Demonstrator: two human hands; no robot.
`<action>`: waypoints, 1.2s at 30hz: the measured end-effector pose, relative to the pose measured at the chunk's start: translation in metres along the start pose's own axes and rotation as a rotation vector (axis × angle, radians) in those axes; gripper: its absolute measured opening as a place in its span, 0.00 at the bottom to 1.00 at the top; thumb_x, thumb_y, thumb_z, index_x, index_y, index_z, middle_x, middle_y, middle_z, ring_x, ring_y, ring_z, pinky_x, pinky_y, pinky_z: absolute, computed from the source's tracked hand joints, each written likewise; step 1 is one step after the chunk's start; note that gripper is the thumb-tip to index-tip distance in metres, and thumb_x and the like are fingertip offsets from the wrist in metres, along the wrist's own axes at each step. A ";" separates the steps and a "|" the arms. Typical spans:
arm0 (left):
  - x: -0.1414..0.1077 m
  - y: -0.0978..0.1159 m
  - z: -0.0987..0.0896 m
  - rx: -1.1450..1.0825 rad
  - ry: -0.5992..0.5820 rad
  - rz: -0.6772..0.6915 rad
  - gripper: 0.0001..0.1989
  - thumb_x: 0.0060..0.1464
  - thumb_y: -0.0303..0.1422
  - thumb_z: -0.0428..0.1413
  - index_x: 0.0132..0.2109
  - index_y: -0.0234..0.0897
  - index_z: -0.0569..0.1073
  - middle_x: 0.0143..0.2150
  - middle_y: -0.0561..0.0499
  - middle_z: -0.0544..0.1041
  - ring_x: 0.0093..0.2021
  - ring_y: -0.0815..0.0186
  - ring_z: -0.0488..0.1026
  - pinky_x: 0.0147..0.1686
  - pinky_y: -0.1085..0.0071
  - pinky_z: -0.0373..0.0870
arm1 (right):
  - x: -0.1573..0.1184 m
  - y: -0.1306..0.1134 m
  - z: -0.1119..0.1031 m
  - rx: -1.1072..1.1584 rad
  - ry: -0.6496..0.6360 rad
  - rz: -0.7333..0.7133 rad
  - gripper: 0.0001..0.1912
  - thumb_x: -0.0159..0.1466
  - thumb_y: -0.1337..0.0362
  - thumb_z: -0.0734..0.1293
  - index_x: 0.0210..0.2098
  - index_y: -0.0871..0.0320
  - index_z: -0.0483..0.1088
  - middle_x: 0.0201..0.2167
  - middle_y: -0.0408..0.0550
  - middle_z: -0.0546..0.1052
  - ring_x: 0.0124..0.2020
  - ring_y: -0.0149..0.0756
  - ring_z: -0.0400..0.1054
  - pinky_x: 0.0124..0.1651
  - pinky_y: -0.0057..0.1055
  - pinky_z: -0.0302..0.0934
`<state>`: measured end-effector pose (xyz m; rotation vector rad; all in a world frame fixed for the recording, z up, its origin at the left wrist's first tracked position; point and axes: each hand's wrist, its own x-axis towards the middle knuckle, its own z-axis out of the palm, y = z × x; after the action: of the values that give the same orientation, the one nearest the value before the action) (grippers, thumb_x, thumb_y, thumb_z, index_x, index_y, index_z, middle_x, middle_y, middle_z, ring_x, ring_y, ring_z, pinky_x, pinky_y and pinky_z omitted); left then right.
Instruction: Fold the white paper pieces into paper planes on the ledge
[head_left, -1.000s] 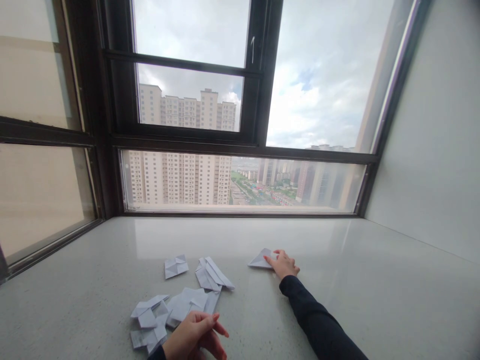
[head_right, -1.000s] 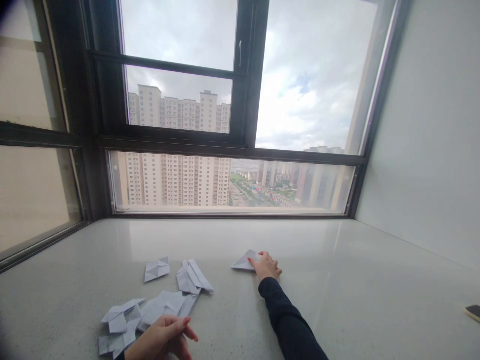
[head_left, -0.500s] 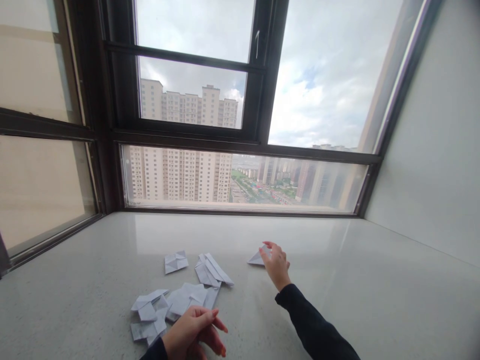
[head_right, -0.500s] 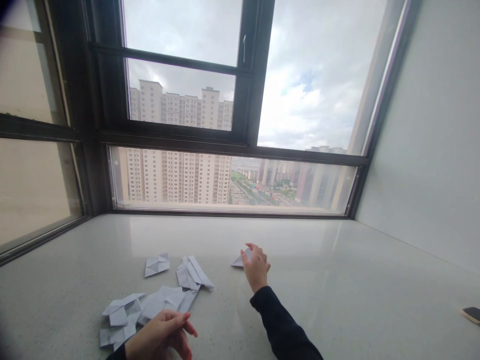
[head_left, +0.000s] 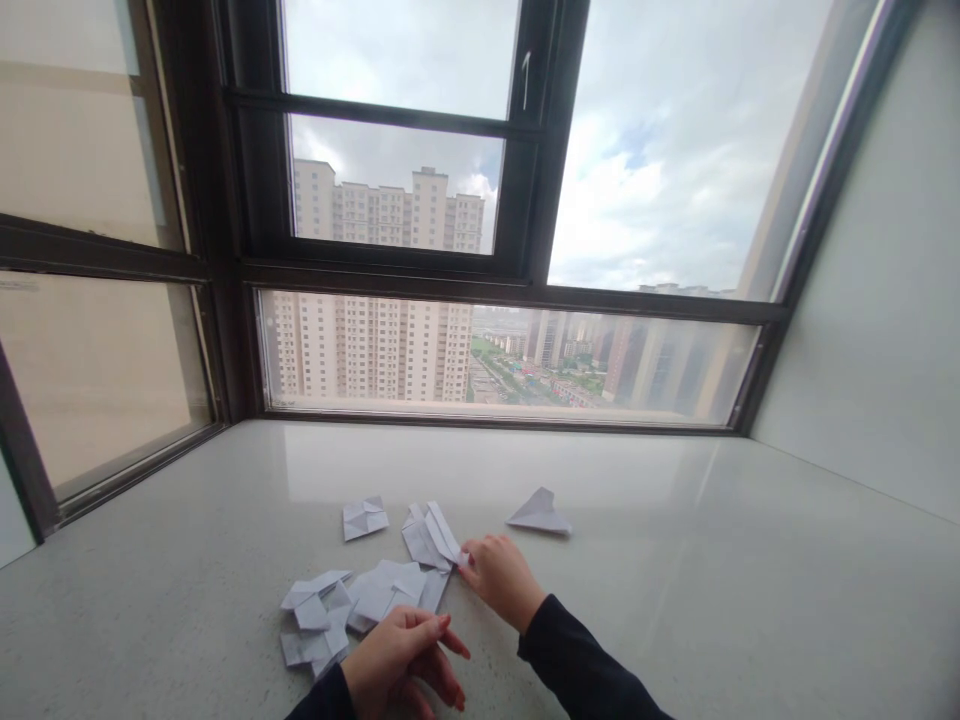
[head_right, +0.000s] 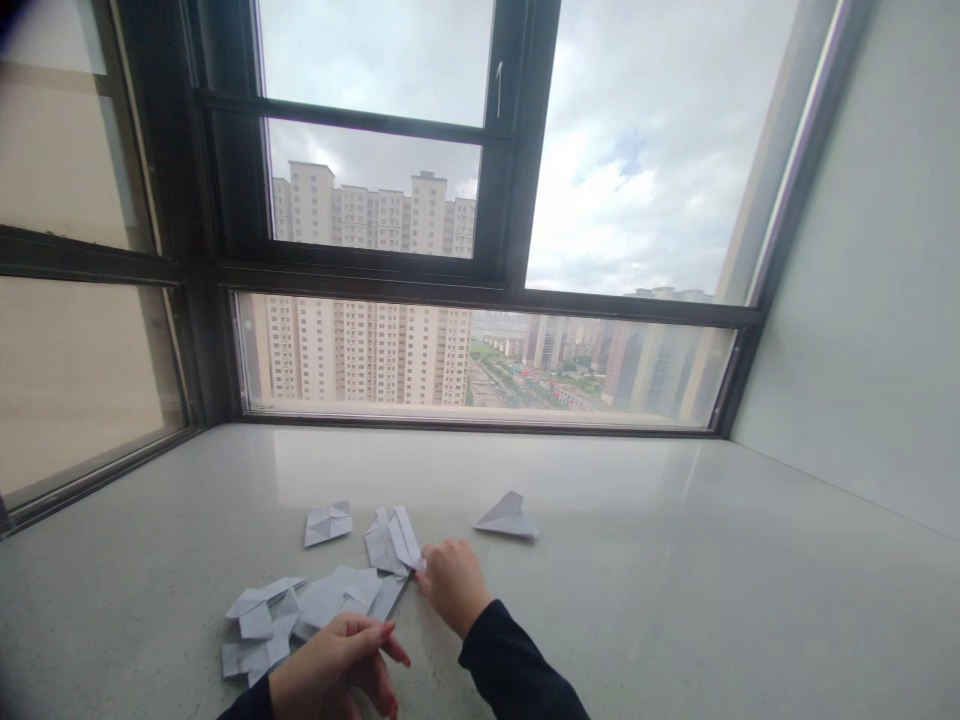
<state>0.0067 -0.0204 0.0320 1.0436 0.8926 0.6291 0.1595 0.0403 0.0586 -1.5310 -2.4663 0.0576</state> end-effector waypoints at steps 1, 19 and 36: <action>0.000 0.000 0.000 0.001 0.000 0.004 0.25 0.41 0.51 0.51 0.32 0.30 0.71 0.20 0.46 0.76 0.23 0.63 0.72 0.17 0.75 0.61 | -0.002 -0.001 0.000 -0.008 0.007 -0.002 0.11 0.55 0.63 0.61 0.34 0.61 0.71 0.29 0.55 0.75 0.35 0.45 0.67 0.39 0.34 0.54; -0.012 0.013 0.002 -0.440 0.096 0.103 0.27 0.43 0.48 0.53 0.47 0.35 0.66 0.47 0.41 0.71 0.47 0.55 0.68 0.35 0.69 0.70 | -0.040 -0.016 -0.009 0.581 0.291 -0.202 0.13 0.56 0.74 0.57 0.34 0.54 0.71 0.35 0.47 0.73 0.37 0.34 0.66 0.41 0.29 0.59; -0.004 0.004 0.004 -0.466 0.324 0.101 0.13 0.44 0.28 0.56 0.40 0.33 0.66 0.36 0.46 0.76 0.31 0.63 0.75 0.29 0.71 0.73 | 0.029 -0.014 0.013 0.375 0.086 0.224 0.12 0.47 0.63 0.67 0.32 0.60 0.70 0.33 0.52 0.73 0.40 0.44 0.63 0.43 0.37 0.54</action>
<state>0.0083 -0.0235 0.0378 0.5757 0.9156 1.0555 0.1318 0.0611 0.0532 -1.5904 -2.0603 0.4557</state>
